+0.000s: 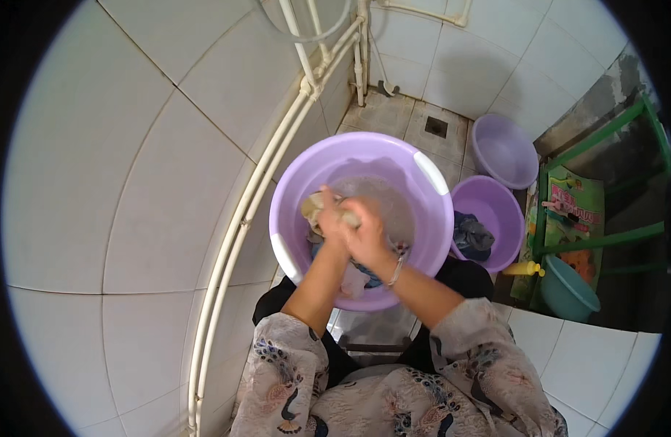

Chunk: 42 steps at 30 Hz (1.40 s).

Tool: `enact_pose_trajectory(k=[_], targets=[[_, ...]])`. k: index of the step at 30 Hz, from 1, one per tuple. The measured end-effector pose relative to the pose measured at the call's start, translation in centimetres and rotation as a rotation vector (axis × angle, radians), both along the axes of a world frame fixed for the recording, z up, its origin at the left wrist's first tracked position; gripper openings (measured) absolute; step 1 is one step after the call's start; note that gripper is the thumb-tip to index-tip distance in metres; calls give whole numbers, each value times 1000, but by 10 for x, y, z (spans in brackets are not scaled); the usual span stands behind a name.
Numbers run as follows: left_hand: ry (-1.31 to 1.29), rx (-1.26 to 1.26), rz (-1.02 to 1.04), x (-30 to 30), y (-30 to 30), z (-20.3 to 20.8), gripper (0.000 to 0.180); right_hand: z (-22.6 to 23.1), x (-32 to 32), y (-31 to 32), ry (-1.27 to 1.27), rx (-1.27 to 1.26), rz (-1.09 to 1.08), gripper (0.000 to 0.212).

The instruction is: The person hand-washes a beige towel in a purple basin filled with soapy water. They repeatedly submerge, scrub, and wring the towel, then transfer it to a second purple basin. Finally, they pick up a small white cloth and begin washing it.

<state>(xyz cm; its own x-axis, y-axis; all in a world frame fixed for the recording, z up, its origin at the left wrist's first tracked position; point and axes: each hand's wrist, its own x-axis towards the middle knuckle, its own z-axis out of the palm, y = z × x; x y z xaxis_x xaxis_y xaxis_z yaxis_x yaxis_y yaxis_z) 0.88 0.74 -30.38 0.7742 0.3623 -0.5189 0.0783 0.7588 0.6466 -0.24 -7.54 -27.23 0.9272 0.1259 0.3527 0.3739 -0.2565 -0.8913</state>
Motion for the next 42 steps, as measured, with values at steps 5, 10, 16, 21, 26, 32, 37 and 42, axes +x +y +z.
enact_pose_trajectory(k=[5,10,16,21,26,32,37,42], targets=[[119,265,-84,-1,-44,-6,34,-19,46,-29,415,215,-188,23],[-44,-177,-112,4,-5,1,29,-6,6,-12,-108,-81,8,23],[67,-186,-396,4,-15,25,44,-46,67,-55,537,379,-235,26],[-36,-207,-161,11,15,11,37,-4,28,-34,727,620,29,26],[191,79,-88,7,-14,-33,39,-3,9,-27,176,-72,6,25],[70,-90,-150,9,-20,-11,33,-8,17,-26,-115,-157,-138,22],[224,-192,-261,6,-30,-25,41,-20,31,-36,277,-92,-53,27],[-76,-387,-335,0,-2,44,39,-40,79,-70,494,190,-33,42]])
